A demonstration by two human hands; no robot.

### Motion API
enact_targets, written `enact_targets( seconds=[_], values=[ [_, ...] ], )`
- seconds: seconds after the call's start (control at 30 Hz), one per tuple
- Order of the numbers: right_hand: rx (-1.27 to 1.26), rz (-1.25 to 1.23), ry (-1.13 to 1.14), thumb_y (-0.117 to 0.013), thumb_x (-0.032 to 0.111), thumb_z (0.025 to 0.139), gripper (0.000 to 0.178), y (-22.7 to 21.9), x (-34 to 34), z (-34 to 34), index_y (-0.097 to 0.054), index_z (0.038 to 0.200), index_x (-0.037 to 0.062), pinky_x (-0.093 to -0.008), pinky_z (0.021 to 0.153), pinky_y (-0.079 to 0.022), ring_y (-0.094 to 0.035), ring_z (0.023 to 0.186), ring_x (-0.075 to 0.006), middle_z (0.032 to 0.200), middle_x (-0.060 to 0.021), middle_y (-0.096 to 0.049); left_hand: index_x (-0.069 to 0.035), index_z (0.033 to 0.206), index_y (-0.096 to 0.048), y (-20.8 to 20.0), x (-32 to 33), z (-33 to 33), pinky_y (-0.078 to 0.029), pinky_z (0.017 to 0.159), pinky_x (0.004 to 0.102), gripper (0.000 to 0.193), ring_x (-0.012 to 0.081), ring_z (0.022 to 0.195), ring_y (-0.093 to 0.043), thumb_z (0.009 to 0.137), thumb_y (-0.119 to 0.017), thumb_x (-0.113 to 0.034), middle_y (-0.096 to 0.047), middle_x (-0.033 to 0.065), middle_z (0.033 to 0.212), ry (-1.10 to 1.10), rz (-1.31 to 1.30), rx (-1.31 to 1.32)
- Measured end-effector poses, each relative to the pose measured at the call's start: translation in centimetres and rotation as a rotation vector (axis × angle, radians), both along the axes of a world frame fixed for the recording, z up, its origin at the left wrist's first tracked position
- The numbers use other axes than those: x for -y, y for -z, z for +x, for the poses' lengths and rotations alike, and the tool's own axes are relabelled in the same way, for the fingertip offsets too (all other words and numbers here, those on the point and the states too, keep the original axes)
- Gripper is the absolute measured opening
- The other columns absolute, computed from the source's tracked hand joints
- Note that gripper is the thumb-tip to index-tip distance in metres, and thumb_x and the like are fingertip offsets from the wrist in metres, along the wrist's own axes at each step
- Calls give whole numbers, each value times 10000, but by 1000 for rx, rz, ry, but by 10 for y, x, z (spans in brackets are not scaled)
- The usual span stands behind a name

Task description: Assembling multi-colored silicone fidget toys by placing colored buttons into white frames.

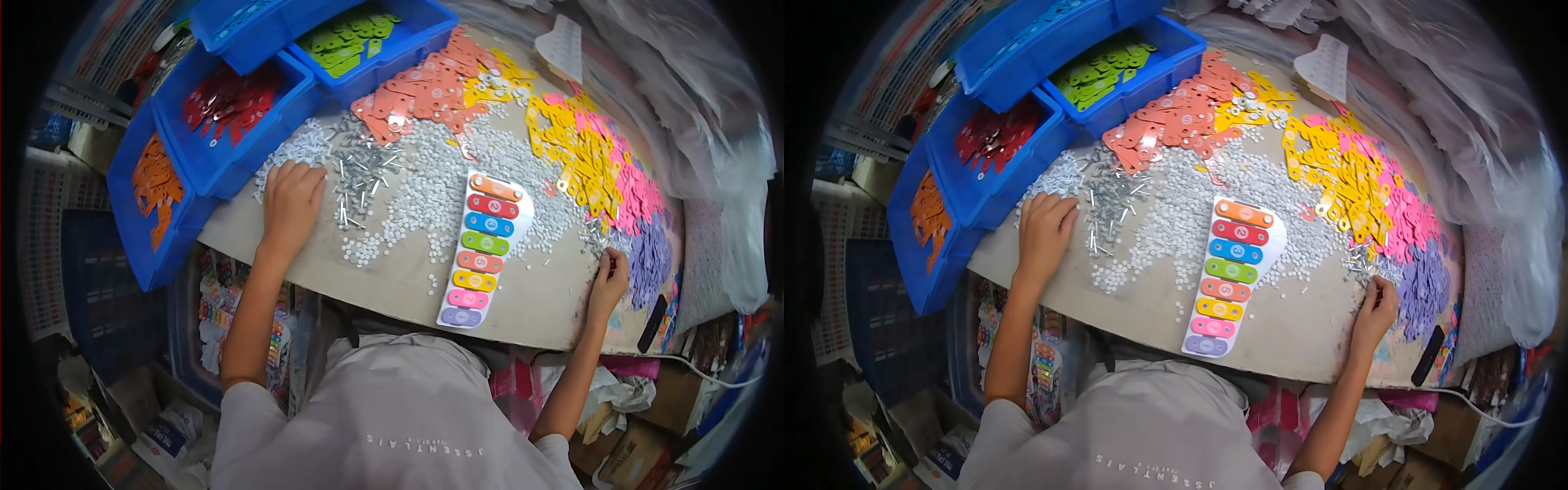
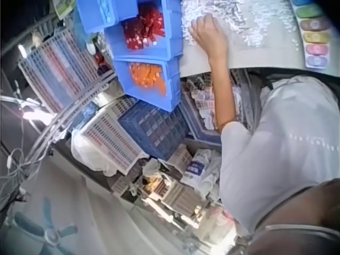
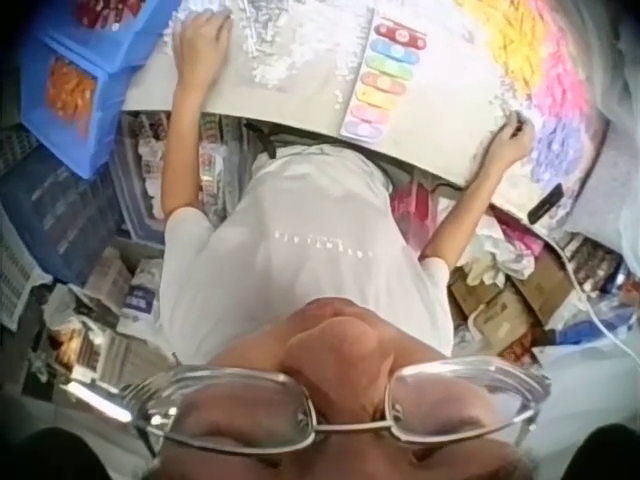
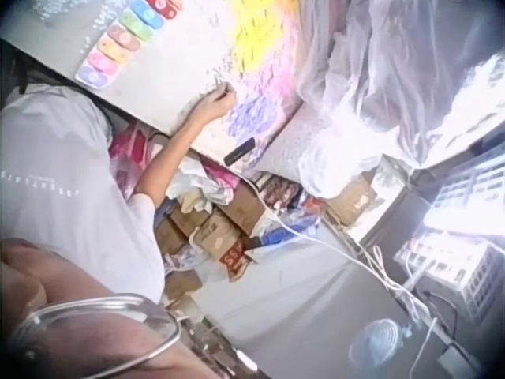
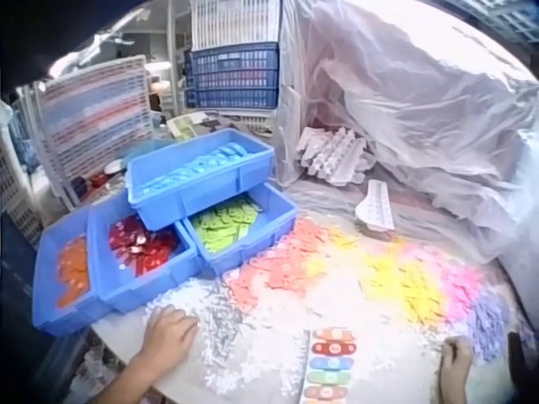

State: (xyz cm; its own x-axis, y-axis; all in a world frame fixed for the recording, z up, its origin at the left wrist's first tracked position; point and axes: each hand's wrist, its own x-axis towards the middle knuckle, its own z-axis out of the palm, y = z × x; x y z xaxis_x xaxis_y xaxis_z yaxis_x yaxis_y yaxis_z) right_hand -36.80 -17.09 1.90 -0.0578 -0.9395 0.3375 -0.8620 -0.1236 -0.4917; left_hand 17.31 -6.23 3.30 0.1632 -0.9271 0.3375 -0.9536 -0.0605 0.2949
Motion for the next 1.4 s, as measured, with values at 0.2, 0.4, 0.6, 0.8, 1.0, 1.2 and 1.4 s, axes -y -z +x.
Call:
enact_targets(
  seconds=[0.2,0.4,0.6,0.8,1.0,1.2,1.4],
  values=[
    [205,-67,121,-641,104,972,115,4,-5,5,-641,978,-11,-279,719,-465,-536,761,-119,826,-25,-603,-17,1033,-711,-7,0,-28,-464,647,308,195,165,685,-587,842,-725,-54,-637,42,791,-103,65,-501],
    [358,-226,112,-580,30,993,79,-2,0,43,-626,1035,-19,-264,788,-472,-557,854,-105,958,-23,-624,-30,1062,-718,-27,10,-85,-459,597,207,174,40,808,-621,895,-734,-80,-691,-19,900,144,41,-1145],
    [416,36,-373,-568,-37,973,119,-44,-13,155,-658,1051,-32,-241,839,-473,-605,918,-105,961,-44,-660,0,1119,-711,-21,44,-124,-477,568,199,204,55,747,-637,936,-698,-89,-713,31,916,209,364,-1417],
    [559,205,-343,-661,-27,925,50,-43,-10,186,-652,973,-20,-273,855,-511,-657,918,-133,977,-75,-706,31,1085,-697,-3,66,-136,-484,528,197,198,64,702,-622,978,-663,-132,-707,59,845,283,428,-1738],
    [360,-4,-409,-700,-42,865,105,-23,-2,185,-647,939,11,-324,857,-508,-642,954,-212,983,-102,-698,28,1080,-700,-1,73,-137,-469,515,179,204,47,659,-598,980,-668,-147,-704,50,813,272,469,-1712],
    [92,-166,-558,-711,-30,837,127,-27,1,181,-645,930,25,-342,808,-482,-604,917,-256,959,-109,-675,16,1044,-693,2,78,-139,-431,467,184,194,41,587,-567,972,-677,-164,-688,35,778,243,498,-1630],
    [335,244,-386,-755,142,896,185,-33,9,172,-621,964,34,-255,591,-393,-506,639,-86,689,-8,-567,5,1026,-664,-5,86,-136,-412,459,181,193,38,547,-550,987,-651,-184,-669,31,757,301,572,-1530]
  ],
)
